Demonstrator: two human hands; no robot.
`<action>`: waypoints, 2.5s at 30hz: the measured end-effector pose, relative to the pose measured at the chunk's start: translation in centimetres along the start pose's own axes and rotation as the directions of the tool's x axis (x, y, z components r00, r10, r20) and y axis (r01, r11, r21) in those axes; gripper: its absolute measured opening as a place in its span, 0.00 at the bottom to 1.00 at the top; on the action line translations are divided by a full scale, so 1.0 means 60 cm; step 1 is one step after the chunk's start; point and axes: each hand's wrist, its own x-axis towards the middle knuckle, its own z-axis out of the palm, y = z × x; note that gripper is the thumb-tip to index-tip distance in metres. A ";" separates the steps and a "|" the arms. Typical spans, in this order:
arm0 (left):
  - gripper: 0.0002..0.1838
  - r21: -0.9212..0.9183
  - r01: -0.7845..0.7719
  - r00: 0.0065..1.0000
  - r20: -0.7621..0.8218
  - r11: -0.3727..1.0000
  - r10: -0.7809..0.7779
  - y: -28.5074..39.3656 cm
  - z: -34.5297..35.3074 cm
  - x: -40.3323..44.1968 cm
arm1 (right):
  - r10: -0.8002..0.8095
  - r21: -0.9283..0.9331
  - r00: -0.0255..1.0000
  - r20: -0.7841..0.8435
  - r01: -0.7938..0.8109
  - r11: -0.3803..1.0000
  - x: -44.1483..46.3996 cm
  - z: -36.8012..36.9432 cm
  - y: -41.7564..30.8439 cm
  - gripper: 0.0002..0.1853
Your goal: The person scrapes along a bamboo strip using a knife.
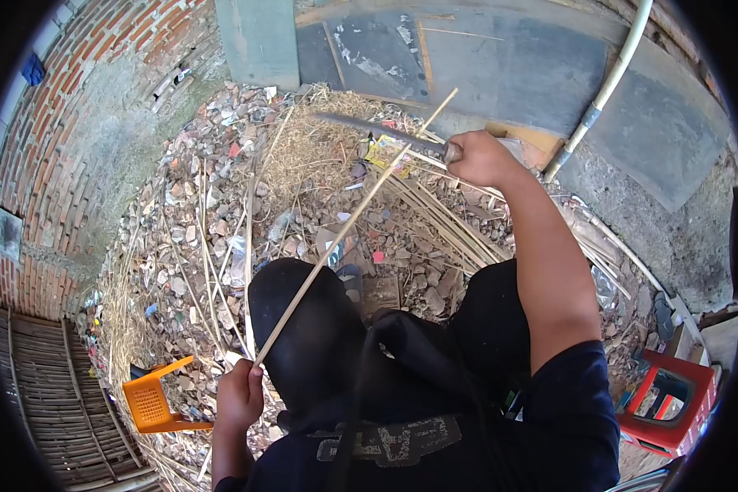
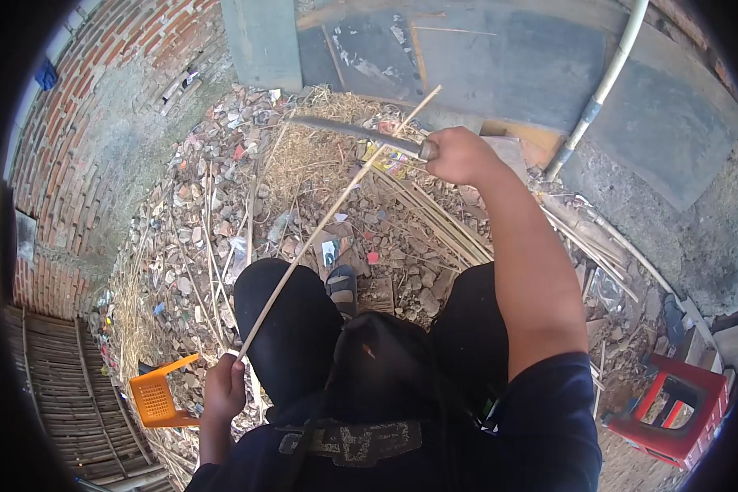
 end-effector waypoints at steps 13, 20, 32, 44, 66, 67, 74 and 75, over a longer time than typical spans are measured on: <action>0.25 -0.147 0.024 0.999 0.047 0.989 -0.017 -0.037 0.009 -0.012 | 0.017 0.167 0.993 -0.113 0.002 0.986 -0.028 -0.023 0.002 0.13; 0.24 -0.267 0.011 0.998 0.065 0.964 0.006 -0.065 0.012 -0.017 | -0.134 0.087 0.984 -0.119 0.145 0.986 -0.008 0.006 0.002 0.10; 0.18 -0.364 0.111 0.990 0.125 0.925 -0.070 -0.035 0.005 -0.004 | -0.119 0.149 0.987 -0.110 0.135 0.980 -0.043 -0.027 -0.044 0.15; 0.24 -0.369 0.120 0.986 0.149 0.922 -0.068 -0.087 -0.010 -0.024 | 0.080 0.247 0.972 -0.220 -0.024 0.969 -0.023 -0.017 0.005 0.16; 0.26 -0.476 0.261 0.947 0.294 0.840 -0.128 -0.079 -0.013 -0.014 | -0.172 0.048 0.978 -0.122 0.178 0.983 -0.035 -0.008 -0.053 0.09; 0.26 -0.471 0.251 0.951 0.285 0.846 -0.124 -0.078 -0.013 -0.012 | -0.180 0.020 0.973 -0.143 0.185 0.983 -0.036 -0.006 -0.051 0.09; 0.27 -0.379 0.135 0.976 0.209 0.916 -0.058 -0.078 -0.004 -0.013 | -0.263 0.026 0.964 -0.049 0.264 0.964 -0.032 -0.010 -0.055 0.11; 0.27 -0.392 0.136 0.979 0.196 0.910 -0.062 -0.078 -0.004 -0.015 | -0.196 0.079 0.976 -0.091 0.203 0.976 -0.028 -0.005 -0.043 0.11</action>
